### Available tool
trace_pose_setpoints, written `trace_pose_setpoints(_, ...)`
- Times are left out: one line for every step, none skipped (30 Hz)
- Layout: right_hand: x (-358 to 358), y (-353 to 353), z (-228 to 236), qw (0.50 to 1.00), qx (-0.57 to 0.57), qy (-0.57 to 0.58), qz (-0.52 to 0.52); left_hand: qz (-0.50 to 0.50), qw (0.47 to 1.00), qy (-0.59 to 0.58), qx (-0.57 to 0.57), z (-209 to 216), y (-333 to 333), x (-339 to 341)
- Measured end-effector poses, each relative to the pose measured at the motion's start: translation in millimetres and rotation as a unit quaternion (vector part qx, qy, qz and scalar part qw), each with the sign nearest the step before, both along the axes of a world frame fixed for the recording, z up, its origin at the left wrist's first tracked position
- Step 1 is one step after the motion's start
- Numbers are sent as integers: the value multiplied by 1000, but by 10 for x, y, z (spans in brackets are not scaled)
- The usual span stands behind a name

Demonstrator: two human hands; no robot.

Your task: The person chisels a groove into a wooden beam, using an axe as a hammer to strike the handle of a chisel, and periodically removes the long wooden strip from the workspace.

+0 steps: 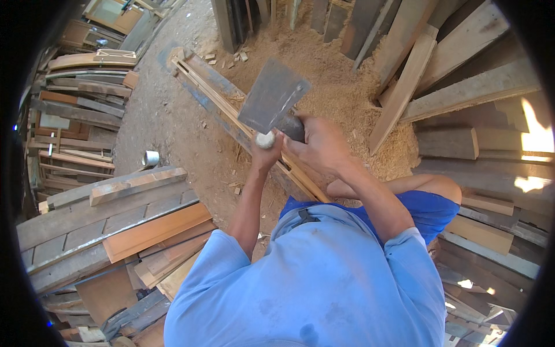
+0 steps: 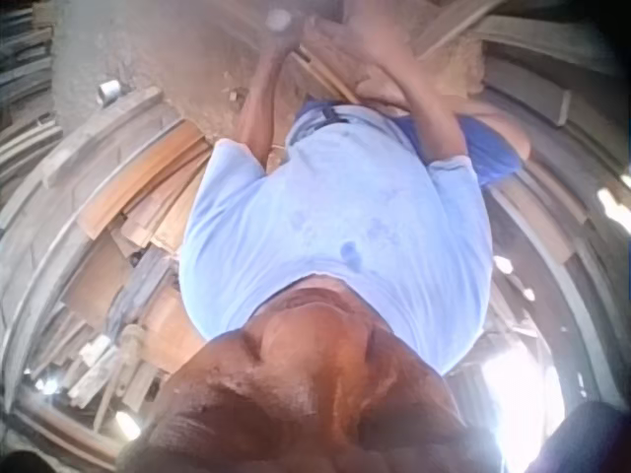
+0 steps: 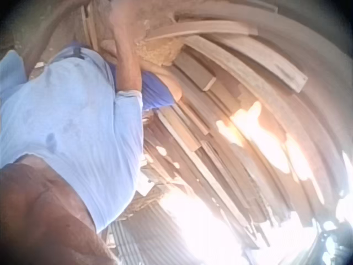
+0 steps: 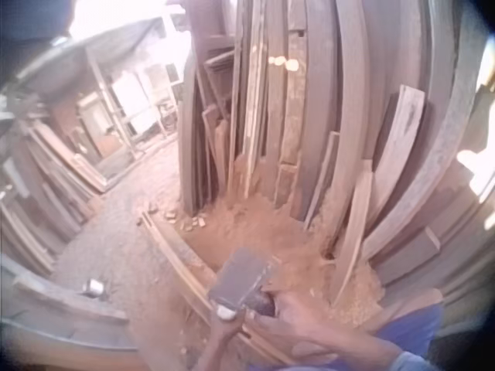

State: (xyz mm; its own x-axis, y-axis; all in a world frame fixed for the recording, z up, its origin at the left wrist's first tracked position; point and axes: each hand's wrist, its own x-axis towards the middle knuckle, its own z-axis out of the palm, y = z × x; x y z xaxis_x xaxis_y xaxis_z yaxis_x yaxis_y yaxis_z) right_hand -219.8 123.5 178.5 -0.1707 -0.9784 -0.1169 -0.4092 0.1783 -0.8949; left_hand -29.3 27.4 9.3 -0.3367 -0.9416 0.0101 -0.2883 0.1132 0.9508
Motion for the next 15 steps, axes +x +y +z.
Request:
trace_pose_setpoints(-33,1,60,1000,-9,-13,-17,3,1000,24,1,90,-42,-57)
trace_pose_setpoints(-66,11,134,999,-19,-28,-33,6,999,45,1,207,-67,-102)
trace_pose_setpoints(-100,21,200,997,-28,-43,-48,8,999,53,0,293,-86,-151)
trace_pose_setpoints(-132,34,253,997,-41,-46,-51,12,999,52,13,284,-107,-161)
trace_pose_setpoints(-172,45,296,996,-54,-49,-53,16,998,51,25,266,-129,-171)
trace_pose_setpoints(-194,51,335,995,-66,-53,-56,20,998,50,38,250,-150,-166)
trace_pose_setpoints(-214,69,382,993,-74,-66,-69,16,998,48,34,236,-172,-181)
trace_pose_setpoints(-227,86,423,990,-81,-79,-82,14,998,46,30,220,-194,-186)
trace_pose_setpoints(-237,99,446,987,-89,-92,-95,12,999,43,26,204,-206,-190)
trace_pose_setpoints(-257,108,452,986,-91,-95,-102,7,999,35,19,185,-217,-190)
trace_pose_setpoints(-282,118,453,985,-93,-97,-109,2,1000,27,13,165,-224,-189)
trace_pose_setpoints(-298,122,460,984,-95,-100,-115,-2,1000,19,6,145,-232,-186)
trace_pose_setpoints(-315,118,480,986,-87,-92,-113,3,1000,30,9,140,-233,-192)
trace_pose_setpoints(-336,110,514,987,-79,-84,-111,9,999,40,11,134,-232,-195)
trace_pose_setpoints(-345,103,529,989,-70,-75,-108,15,998,51,14,129,-231,-194)
